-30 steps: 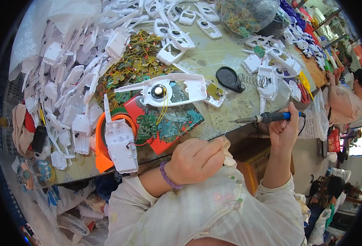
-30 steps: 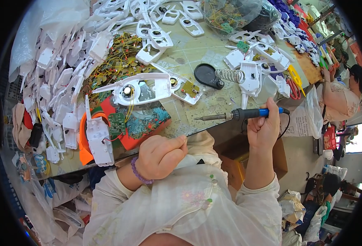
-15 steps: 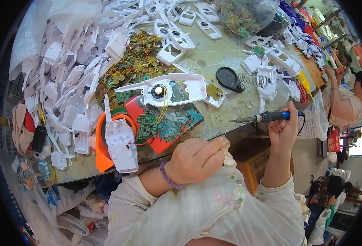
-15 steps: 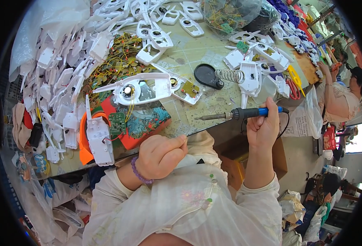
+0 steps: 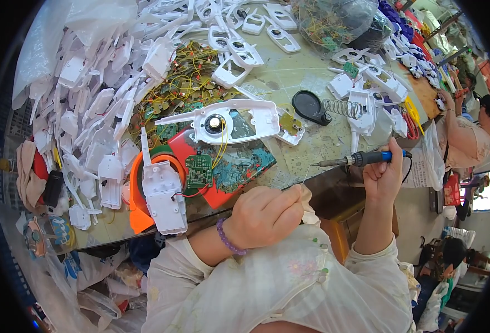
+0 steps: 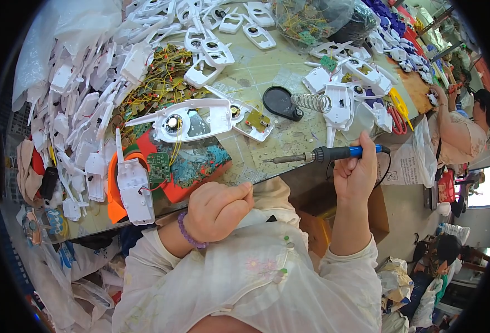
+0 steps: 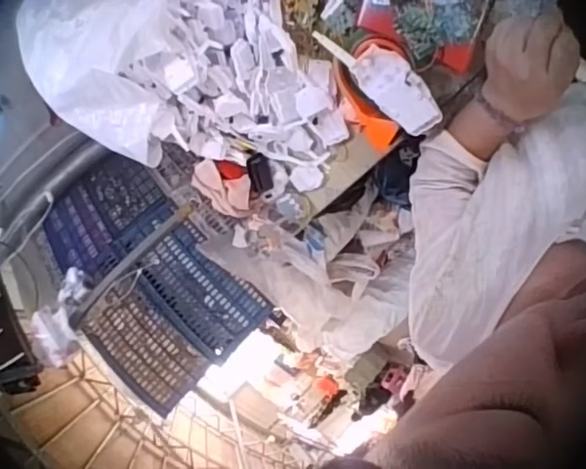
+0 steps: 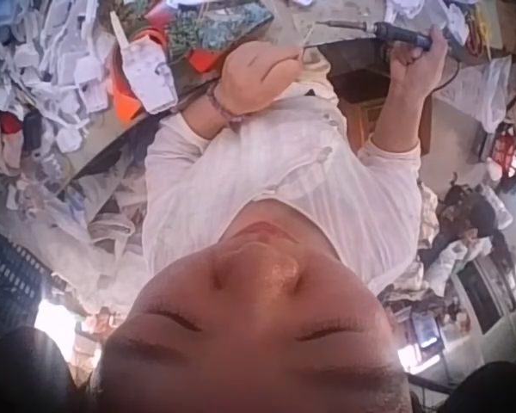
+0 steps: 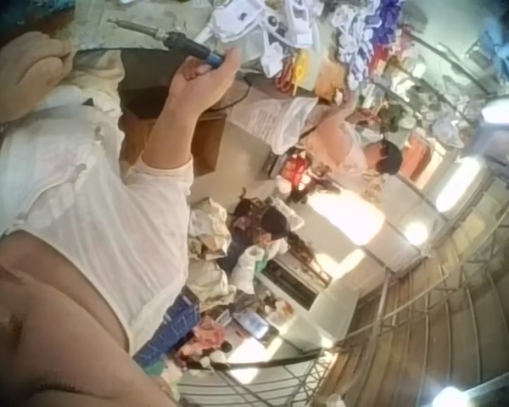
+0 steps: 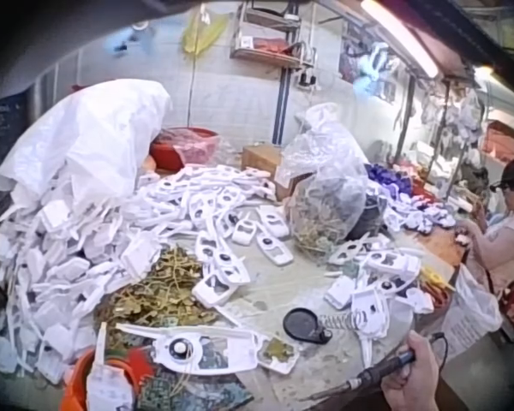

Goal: Soldering components and assembling plastic casings for electronic toys on a production line.

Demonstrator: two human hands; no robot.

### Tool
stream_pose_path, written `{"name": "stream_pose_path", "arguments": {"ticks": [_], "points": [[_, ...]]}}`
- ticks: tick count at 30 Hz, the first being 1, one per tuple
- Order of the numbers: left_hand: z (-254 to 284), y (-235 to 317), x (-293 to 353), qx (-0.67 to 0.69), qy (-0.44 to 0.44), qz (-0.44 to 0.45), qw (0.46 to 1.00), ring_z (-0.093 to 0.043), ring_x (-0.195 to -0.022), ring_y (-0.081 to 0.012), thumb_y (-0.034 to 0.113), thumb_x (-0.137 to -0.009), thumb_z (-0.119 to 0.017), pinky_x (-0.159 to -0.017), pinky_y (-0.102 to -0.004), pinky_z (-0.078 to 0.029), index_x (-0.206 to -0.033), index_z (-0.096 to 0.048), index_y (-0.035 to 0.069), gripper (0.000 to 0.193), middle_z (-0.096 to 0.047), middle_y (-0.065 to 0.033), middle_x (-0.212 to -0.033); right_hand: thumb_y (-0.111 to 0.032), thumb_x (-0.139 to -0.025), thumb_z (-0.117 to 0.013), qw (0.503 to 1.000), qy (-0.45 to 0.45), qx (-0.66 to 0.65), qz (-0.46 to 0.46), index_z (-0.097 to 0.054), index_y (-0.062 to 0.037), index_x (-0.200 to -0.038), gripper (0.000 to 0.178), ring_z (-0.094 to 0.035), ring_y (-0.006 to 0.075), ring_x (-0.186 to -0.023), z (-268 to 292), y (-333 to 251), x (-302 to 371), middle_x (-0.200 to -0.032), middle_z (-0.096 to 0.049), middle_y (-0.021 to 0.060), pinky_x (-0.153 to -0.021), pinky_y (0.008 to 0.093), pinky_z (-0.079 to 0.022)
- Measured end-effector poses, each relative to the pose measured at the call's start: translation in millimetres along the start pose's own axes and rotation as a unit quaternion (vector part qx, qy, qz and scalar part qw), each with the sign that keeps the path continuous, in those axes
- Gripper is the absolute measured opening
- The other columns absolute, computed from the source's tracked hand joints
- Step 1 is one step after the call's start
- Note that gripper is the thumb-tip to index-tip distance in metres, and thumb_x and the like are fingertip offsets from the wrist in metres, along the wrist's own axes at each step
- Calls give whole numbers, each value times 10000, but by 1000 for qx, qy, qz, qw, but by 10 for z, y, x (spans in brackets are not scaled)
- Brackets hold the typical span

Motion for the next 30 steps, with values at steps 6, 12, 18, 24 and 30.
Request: {"name": "stream_pose_path", "arguments": {"ticks": [6,12,18,24,30], "points": [[-6,2,7,2,0,0,1000,-575,-610,-141,53,-703,-643,-473,-260,-437,-815,-545,63,149,-628,-82,-949,-237,-906,-560,1000,-2,-2,-4,-493,-119,-681,263,-284,49,-327,21,8,4,-431,-379,-59,-316,202,-219],[-25,1,8,-2,3,0,1000,-565,-595,-140,54,-705,-646,-467,-261,-432,-813,-548,61,146,-627,-75,-945,-236,-905,-563,1000,-1,-8,-7,-496,-121,-679,262,-276,51,-325,42,9,-10,-430,-378,-57,-314,204,-223],[-219,-25,-61,-17,-64,31,997,-555,-616,-143,104,-707,-624,-499,-264,-438,-803,-516,76,147,-606,-54,-892,-235,-914,-550,999,37,-20,-23,-508,-122,-694,251,-270,51,-328,105,37,-60,-430,-378,-54,-318,203,-212],[-810,-108,77,-63,-232,82,967,-576,-700,-170,139,-717,-560,-573,-280,-465,-830,-506,78,139,-557,-46,-804,-235,-922,-536,998,25,-41,-30,-512,-118,-705,247,-263,49,-333,161,53,-111,-438,-382,-52,-321,206,-198],[-890,-216,182,-88,-257,146,951,-590,-732,-186,129,-730,-556,-593,-283,-468,-958,-558,44,244,-572,-67,-833,-237,-922,-532,997,21,-61,-45,-512,-115,-703,252,-256,51,-333,173,72,-122,-441,-375,-52,-319,206,-194]]}}
Point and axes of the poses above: each hand's wrist, its own x-axis away from the middle knuckle, its own z-axis out of the back of the hand, y = z × x, the point moved 9 cm from there along -x, towards the middle knuckle
